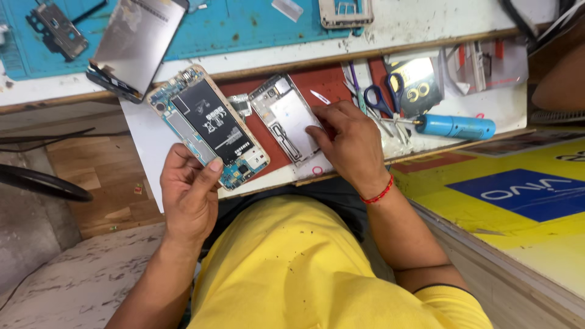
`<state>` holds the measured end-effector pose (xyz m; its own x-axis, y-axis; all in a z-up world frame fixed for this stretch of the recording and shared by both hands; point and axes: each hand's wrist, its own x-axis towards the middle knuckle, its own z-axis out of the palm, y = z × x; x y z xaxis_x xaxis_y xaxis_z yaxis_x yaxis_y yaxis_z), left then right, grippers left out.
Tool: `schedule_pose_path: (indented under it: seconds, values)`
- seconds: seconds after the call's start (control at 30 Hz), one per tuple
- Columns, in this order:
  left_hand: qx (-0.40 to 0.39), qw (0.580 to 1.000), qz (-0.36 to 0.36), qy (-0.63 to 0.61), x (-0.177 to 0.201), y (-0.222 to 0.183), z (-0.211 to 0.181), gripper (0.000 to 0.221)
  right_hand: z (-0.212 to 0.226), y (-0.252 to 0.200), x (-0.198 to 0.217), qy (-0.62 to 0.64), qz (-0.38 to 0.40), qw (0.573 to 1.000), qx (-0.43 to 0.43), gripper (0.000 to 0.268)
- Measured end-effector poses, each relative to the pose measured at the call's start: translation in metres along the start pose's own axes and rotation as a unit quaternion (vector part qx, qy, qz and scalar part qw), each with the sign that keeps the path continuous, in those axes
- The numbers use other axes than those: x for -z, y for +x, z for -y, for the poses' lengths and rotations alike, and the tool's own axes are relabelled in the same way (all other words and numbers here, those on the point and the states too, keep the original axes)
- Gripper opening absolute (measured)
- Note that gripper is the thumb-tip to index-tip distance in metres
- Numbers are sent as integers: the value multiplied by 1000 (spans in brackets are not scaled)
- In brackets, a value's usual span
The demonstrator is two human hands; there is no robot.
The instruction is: The person disassembles a smartphone by removing the back cover and internal components. They then reassemble the device by placing the motherboard and battery back into the chassis and snapping the back cover into place. The person handles the phone and its parts by hand throughout the process.
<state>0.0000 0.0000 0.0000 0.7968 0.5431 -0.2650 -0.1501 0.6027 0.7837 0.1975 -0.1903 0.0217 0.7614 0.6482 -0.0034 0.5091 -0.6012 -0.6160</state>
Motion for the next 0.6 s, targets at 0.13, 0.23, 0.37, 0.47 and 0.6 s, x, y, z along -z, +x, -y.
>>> schedule_pose_path:
  seconds: [0.13, 0.23, 0.37, 0.47, 0.6]
  values:
    - [10, 1000, 3, -7, 0, 1, 1, 20, -5, 19, 21, 8, -67, 997, 42, 18]
    - [22, 1000, 5, -17, 0, 0, 2, 19, -14, 47, 36, 1, -110, 991, 74, 18]
    - [27, 1000, -5, -11, -1, -1, 4, 18, -23, 84, 44, -77, -141, 979, 124, 18]
    - [29, 999, -13, -13, 1, -3, 4, 18, -26, 90, 40, -72, -161, 973, 148, 14]
    - [34, 999, -17, -11, 5, -2, 6, 18, -32, 90, 45, -10, -198, 970, 143, 14]
